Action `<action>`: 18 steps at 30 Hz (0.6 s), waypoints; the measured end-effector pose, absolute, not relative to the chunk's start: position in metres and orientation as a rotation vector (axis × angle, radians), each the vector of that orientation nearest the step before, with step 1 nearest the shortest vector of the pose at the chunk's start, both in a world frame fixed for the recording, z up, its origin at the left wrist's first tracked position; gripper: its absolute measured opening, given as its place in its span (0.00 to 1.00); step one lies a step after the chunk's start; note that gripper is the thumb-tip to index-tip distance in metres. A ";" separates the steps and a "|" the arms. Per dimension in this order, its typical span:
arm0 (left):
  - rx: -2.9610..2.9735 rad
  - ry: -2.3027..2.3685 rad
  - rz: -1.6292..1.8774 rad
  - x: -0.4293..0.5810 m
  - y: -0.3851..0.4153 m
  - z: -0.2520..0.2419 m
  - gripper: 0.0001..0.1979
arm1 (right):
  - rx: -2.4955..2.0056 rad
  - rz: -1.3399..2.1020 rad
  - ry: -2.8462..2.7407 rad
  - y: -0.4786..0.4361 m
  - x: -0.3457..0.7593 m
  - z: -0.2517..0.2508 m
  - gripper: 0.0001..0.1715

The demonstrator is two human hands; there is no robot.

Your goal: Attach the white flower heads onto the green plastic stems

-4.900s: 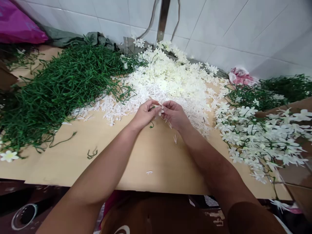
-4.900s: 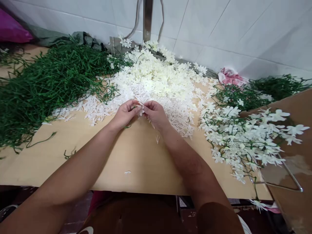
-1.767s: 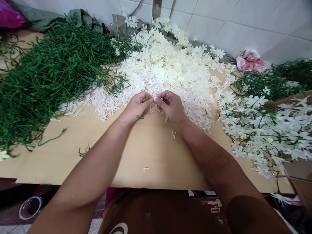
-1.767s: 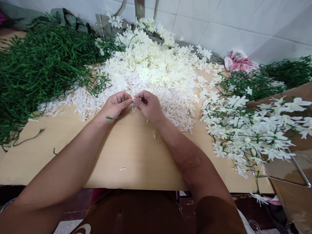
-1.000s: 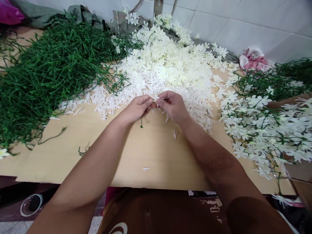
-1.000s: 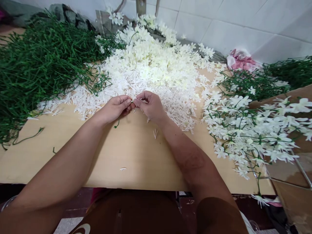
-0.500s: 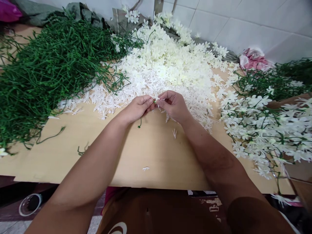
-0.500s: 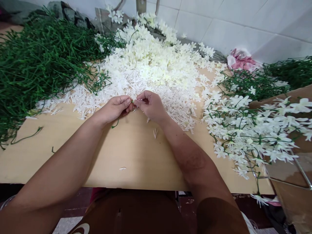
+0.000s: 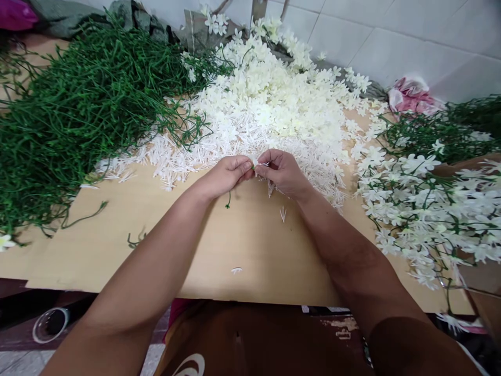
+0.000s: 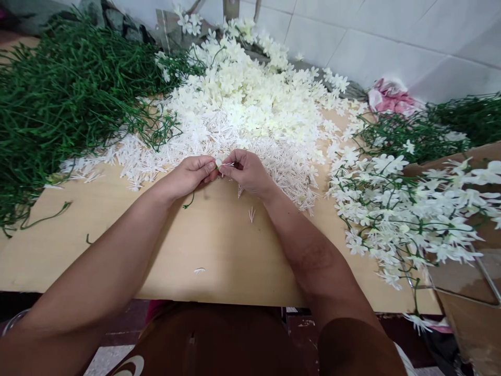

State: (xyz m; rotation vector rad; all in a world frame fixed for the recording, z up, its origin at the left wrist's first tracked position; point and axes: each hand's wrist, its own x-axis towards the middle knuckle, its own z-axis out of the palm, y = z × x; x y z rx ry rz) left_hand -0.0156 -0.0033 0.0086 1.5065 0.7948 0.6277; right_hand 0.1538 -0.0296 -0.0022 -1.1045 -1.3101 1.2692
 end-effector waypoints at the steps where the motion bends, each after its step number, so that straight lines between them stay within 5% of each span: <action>1: 1.508 0.799 0.627 -0.015 -0.004 0.008 0.16 | -1.100 1.282 -1.305 -0.030 0.154 -0.002 0.19; 18: 1.633 0.790 0.492 -0.015 -0.005 0.016 0.16 | -1.156 1.415 -1.295 -0.031 0.157 -0.003 0.24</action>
